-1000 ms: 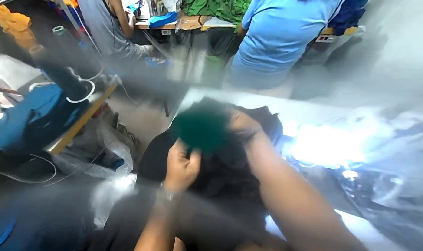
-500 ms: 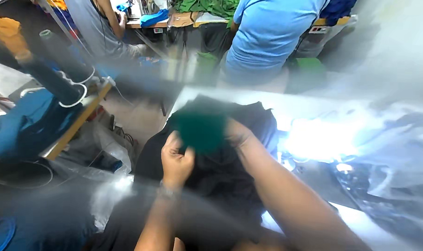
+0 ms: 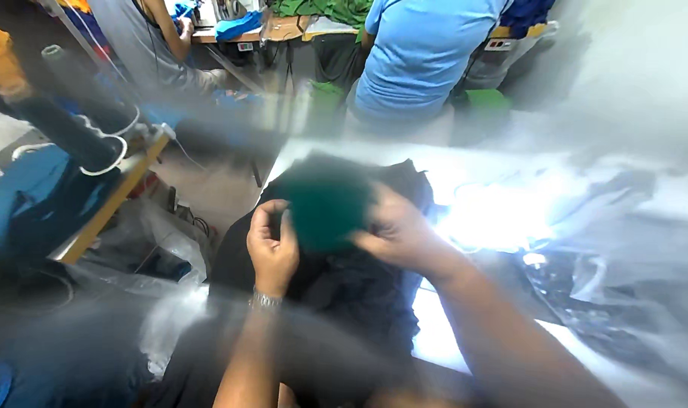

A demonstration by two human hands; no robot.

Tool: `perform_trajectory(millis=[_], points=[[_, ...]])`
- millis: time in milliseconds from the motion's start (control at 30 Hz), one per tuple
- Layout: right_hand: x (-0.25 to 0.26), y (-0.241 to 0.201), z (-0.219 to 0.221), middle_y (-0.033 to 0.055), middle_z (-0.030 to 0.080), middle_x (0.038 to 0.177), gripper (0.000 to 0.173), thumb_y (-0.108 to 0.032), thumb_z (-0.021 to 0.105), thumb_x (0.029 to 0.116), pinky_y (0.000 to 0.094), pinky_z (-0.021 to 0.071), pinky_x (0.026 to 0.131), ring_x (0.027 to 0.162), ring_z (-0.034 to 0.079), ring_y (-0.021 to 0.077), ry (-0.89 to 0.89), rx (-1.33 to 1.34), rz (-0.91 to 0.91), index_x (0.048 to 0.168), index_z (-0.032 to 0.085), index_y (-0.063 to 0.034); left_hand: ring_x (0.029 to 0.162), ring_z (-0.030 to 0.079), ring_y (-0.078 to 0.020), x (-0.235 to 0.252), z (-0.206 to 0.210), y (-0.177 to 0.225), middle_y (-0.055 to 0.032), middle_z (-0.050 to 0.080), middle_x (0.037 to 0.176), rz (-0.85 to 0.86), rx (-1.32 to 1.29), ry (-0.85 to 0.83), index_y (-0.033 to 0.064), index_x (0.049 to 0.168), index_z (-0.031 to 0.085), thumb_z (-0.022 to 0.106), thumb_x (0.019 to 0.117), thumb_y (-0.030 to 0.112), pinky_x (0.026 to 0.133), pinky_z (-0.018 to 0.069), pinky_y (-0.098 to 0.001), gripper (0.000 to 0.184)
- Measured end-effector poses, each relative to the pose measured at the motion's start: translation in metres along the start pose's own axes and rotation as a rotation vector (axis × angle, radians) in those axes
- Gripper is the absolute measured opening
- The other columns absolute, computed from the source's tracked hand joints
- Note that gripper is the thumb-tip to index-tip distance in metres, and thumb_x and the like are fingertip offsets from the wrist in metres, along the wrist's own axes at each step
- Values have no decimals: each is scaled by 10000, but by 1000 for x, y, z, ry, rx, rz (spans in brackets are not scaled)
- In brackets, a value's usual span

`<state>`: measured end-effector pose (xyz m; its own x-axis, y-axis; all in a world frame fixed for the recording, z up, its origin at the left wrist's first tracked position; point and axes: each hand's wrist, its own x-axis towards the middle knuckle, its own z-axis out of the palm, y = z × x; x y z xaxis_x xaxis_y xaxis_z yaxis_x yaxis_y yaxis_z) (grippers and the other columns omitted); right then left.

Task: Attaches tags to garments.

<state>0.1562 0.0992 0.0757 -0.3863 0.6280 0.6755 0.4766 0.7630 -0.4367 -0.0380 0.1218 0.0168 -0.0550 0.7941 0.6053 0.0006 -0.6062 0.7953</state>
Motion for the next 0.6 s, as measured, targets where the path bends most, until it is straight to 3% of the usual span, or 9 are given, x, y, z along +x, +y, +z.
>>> perform_trajectory(millis=[67,167,267,367,467,533,600], points=[[-2,-1,-4,53,642,979,168,-183,647,938,119,451,858,935,577,18,5,-17,14,814,696,-81,905,654,1,1,0,1,19,663,1056,9,2,34,45,1164,610,531,1034,41,797,562,-167,152],[-7,-7,-8,-17,573,936,165,-167,666,937,41,406,708,799,497,-81,47,76,95,803,640,-76,1001,669,-38,0,0,7,9,677,1118,-33,-38,59,54,1179,607,488,1074,85,882,569,-216,162],[-18,-9,-1,-92,613,836,59,-106,663,902,53,421,627,706,501,-114,173,120,284,845,660,-93,1087,693,-123,-8,7,17,-36,701,1183,-181,-197,39,77,1193,576,418,1109,155,943,580,-319,196],[-24,-14,10,-152,636,779,72,-76,702,855,64,451,598,649,522,-131,304,196,486,840,675,-141,962,702,-69,-7,11,30,3,717,1097,-388,-346,27,109,1205,599,406,1115,202,849,593,-266,232],[-26,-17,19,-168,611,731,207,-19,745,785,86,472,573,608,528,-104,389,330,529,875,640,-173,846,674,-25,-4,9,33,62,673,915,-495,-474,-85,157,1190,614,362,1121,222,782,583,-214,269],[-28,-16,24,-158,657,801,290,31,733,797,98,501,623,658,562,-91,378,419,486,1026,656,-129,796,635,-4,-6,7,33,88,629,850,-457,-433,-185,166,1200,609,333,1126,245,760,558,-197,297],[-30,-15,25,-143,686,861,380,43,712,822,102,502,648,691,569,-85,335,444,445,1171,635,-87,691,534,15,-7,7,32,97,549,778,-362,-277,-285,158,1138,624,373,1116,268,667,486,-165,275]])
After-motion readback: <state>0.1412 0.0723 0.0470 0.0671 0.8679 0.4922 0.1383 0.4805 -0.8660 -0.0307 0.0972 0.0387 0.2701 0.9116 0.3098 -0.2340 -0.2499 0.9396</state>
